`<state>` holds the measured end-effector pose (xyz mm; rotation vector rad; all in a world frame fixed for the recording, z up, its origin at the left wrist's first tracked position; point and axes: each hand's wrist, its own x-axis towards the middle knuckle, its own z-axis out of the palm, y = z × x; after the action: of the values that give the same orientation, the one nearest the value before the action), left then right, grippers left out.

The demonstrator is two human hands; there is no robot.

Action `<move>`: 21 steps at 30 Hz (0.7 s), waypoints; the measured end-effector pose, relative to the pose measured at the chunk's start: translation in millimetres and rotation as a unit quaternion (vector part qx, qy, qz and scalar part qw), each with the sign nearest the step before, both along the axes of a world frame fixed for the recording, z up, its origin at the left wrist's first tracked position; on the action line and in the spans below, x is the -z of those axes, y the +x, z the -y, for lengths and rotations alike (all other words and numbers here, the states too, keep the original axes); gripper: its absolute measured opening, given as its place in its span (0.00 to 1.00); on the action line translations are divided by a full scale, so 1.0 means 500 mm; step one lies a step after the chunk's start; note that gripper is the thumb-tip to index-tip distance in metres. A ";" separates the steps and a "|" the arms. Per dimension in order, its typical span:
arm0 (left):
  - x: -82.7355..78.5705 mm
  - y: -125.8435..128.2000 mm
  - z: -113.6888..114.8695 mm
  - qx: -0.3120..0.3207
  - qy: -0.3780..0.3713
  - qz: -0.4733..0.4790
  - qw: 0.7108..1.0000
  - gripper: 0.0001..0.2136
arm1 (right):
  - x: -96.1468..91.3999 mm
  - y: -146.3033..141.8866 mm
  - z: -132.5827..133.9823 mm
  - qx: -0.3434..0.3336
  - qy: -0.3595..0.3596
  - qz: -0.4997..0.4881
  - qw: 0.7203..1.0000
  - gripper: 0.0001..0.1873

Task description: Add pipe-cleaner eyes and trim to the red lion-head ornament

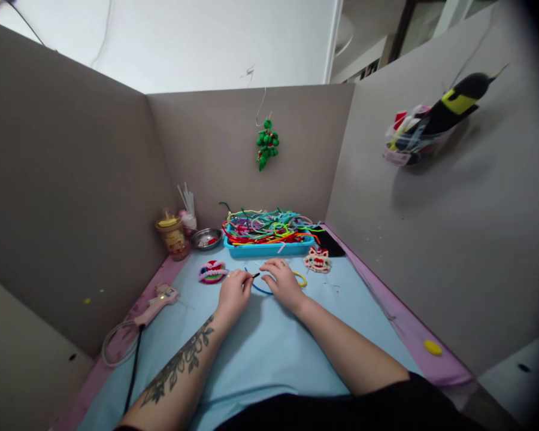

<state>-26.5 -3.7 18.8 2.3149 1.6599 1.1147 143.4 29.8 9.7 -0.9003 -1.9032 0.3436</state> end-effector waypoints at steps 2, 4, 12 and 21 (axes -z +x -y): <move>0.000 0.001 0.003 -0.002 0.009 -0.043 0.999 0.08 | -0.003 0.000 0.006 0.005 0.050 0.067 0.997 0.09; 0.000 0.004 0.005 -0.002 0.014 -0.070 0.997 0.09 | -0.003 -0.004 0.011 0.015 0.066 0.102 0.993 0.07; 0.001 0.002 0.000 0.018 -0.007 -0.054 0.998 0.08 | 0.006 -0.010 0.003 0.002 0.014 0.102 0.995 0.07; 0.005 0.018 -0.007 0.029 -0.038 0.076 0.996 0.06 | 0.027 -0.044 -0.014 -0.054 -0.279 -0.239 0.928 0.05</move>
<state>-17.5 -0.3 16.5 2.1583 1.5430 1.1622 121.5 36.9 -4.0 -0.9614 -1.4134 1.1093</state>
